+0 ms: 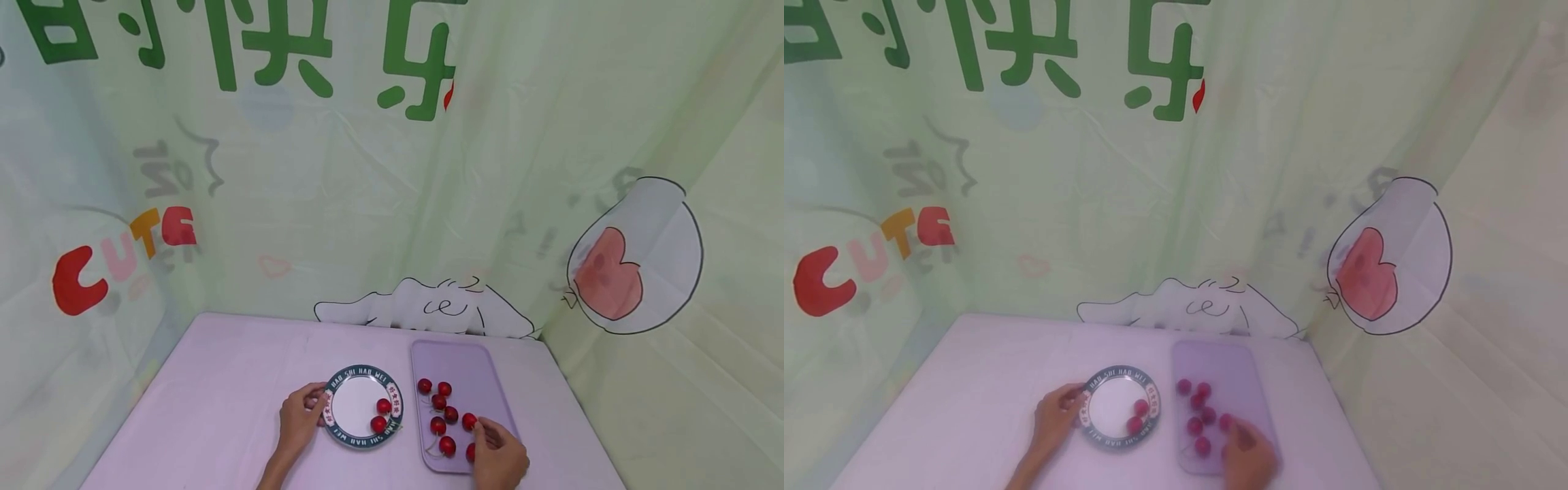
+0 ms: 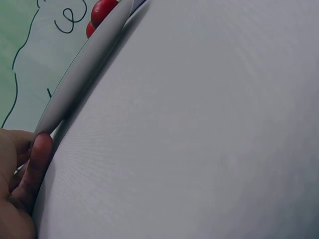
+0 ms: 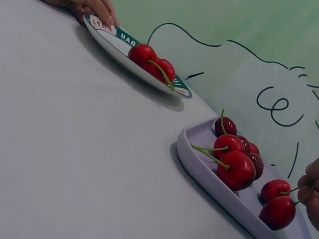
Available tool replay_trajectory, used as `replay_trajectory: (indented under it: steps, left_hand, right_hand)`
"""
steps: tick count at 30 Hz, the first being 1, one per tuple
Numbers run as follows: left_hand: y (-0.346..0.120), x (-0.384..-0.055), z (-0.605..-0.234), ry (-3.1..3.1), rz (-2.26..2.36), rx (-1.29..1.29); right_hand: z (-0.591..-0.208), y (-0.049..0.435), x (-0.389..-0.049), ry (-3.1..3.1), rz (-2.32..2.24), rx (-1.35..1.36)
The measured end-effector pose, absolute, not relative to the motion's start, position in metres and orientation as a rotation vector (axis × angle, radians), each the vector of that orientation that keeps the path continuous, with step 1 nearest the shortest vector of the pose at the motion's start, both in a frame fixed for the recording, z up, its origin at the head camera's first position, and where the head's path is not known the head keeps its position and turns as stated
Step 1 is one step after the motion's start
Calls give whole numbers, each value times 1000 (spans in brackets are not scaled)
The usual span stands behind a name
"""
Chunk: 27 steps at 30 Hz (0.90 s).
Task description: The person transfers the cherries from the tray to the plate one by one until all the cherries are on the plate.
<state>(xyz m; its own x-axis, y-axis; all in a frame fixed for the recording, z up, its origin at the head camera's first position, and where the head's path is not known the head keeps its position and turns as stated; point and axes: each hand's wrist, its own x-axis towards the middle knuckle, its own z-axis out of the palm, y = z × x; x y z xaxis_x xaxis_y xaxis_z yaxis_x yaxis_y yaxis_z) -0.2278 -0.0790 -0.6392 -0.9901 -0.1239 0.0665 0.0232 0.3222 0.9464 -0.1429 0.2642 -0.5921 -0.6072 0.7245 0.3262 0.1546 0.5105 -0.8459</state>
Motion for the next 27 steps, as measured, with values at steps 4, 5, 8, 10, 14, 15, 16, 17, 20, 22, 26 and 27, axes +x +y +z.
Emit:
replay_trajectory:
  steps: [4,5,8,10,14,15,16,17,20,22,26,27]
  left_hand:
    - [-79,-229,-641,-2448,-1755,93]
    - [-79,-229,-642,-2447,-1755,92]
    - [-80,-230,-644,-2448,-1751,92]
    - [-80,-230,-645,-2451,-1747,96]
    - [-80,-230,-645,-2450,-1746,101]
    - [-80,-230,-645,-2450,-1746,99]
    - [-80,-229,-645,-2449,-1743,97]
    - [-80,-229,-645,-2450,-1741,99]
    - [-80,-229,-645,-2461,-1736,103]
    - [-80,-229,-645,-2463,-1738,105]
    - [-81,-231,-645,-2461,-1743,95]
    - [-81,-231,-645,-2459,-1742,91]
  right_hand:
    - [-594,273,-140,-2081,1065,-788]
    - [-596,275,-140,-2086,1065,-801]
    - [-602,282,-139,-2101,1053,-838]
    - [-605,286,-139,-2117,1032,-868]
    - [-608,288,-140,-2169,1013,-941]
    - [-608,288,-140,-2188,1014,-965]
    - [-608,288,-140,-2208,1018,-982]
    - [-607,287,-139,-2223,1018,-994]
    - [-606,287,-138,-2271,1017,-1012]
    - [-606,288,-136,-2281,1022,-1001]
    - [-605,290,-136,-2271,1078,-976]
    - [-605,291,-137,-2269,1103,-977]
